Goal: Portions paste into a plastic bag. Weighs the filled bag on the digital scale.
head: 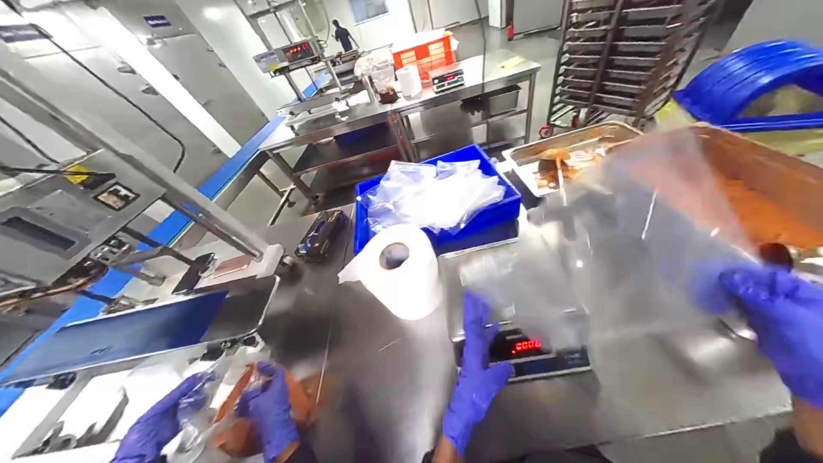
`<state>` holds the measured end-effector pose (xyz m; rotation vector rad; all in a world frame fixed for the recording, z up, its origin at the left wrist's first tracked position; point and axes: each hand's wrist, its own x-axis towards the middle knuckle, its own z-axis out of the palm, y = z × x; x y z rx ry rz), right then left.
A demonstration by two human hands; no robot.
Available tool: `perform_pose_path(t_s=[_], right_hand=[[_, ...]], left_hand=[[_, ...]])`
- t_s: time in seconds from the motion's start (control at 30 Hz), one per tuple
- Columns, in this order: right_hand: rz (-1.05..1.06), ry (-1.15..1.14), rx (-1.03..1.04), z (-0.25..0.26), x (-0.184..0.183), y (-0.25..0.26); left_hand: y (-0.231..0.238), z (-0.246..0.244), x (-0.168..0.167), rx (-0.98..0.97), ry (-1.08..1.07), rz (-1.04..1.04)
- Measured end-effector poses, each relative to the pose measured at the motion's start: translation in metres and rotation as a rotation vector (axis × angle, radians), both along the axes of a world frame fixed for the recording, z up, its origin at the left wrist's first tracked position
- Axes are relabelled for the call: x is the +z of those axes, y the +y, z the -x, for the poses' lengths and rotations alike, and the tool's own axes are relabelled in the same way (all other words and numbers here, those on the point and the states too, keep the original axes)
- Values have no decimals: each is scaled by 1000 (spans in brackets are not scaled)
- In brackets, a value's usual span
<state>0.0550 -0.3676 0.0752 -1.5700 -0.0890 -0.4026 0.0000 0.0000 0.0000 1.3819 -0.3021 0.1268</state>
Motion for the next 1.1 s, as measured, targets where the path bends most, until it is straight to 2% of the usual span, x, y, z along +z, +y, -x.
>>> perform_pose_path(t_s=[0.07,0.13,0.2,0.3,0.33,0.4,0.47,0.53,0.6,0.67,0.77,0.83,0.9,1.0,1.1], right_hand=[[-42,261,-80,45,-55,-18],[-26,498,-149,83,-99,-30],[40,663,-195,109,-143,-40],[275,751,-221,131,-184,-52],[368,716,-189,134,-184,-58],[455,441,-153,131,-179,-64],[353,146,-49,124,-160,-65],[190,47,214,117,-134,-60],[208,-12,311,102,-123,-54],[270,78,177,94,-118,-48],[254,292,19,84,-112,-43],[245,227,-85,75,-125,-50],[172,154,-173,70,-140,-77],[105,161,-148,66,-144,-107],[182,302,-123,63,-135,-94]], left_hand=[[-43,-8,2,-110,166,138],[-82,-17,-2,-309,299,254],[-118,-13,-4,-399,423,225],[-170,2,-14,-291,651,261],[-185,6,-16,-219,684,245],[-206,11,-20,-89,640,161],[-226,18,-17,-42,495,-11],[-253,26,-10,0,337,-250],[-279,27,-11,77,143,-503],[-292,27,-11,73,77,-680],[-296,21,-4,-9,228,-800],[-287,19,-5,53,245,-876],[-268,18,-6,215,208,-930],[-252,3,-15,381,90,-813],[-263,-9,-16,272,150,-698]])
